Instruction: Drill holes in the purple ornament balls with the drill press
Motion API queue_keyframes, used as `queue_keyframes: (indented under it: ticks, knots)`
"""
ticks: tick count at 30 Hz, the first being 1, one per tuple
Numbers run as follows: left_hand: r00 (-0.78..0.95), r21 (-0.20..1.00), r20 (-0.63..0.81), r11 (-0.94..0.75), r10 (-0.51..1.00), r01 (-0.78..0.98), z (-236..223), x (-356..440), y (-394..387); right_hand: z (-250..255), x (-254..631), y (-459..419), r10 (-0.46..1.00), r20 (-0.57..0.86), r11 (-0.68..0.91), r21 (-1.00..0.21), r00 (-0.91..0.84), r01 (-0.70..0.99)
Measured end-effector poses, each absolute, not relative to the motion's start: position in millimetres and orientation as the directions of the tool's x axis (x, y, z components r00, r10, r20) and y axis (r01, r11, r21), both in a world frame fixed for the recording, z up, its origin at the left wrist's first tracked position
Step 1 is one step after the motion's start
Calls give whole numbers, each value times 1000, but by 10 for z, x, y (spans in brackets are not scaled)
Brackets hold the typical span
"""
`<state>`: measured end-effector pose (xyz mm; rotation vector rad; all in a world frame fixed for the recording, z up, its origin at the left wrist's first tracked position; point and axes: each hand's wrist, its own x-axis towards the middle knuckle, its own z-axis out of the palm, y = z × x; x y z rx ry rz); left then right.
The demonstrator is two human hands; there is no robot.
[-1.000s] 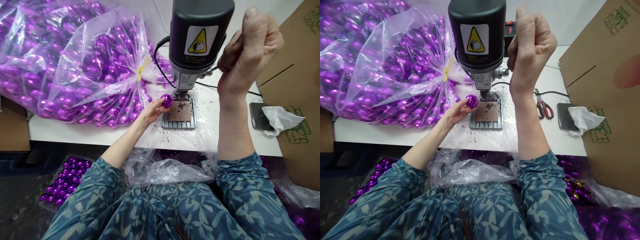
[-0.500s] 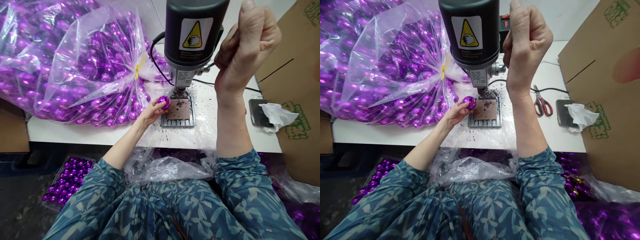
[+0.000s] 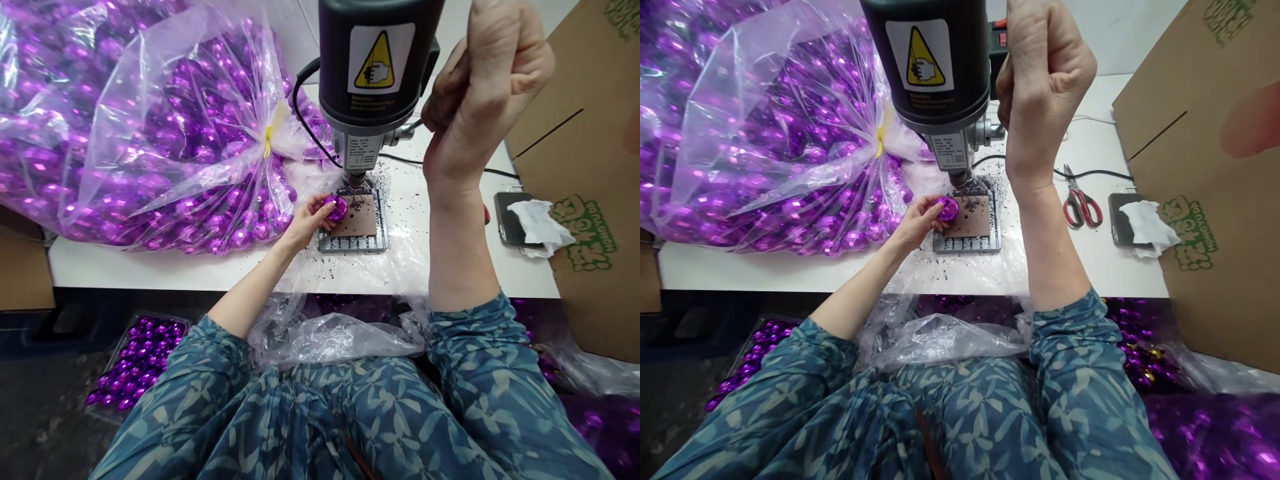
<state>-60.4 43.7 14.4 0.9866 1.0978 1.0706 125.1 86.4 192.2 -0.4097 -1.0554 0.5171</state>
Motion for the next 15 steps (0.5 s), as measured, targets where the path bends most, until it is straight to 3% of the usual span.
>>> queue_keyframes:
  ticks: [10, 15]
  knots:
    - [75, 1000, -6, 4, 997, 27, -12, -432, 541, 1927, 1243, 824, 607, 702, 788, -592, 374, -169]
    - [79, 976, 71, -85, 994, 199, 42, -336, 488, 1905, 1216, 886, 528, 733, 841, -523, 428, -142]
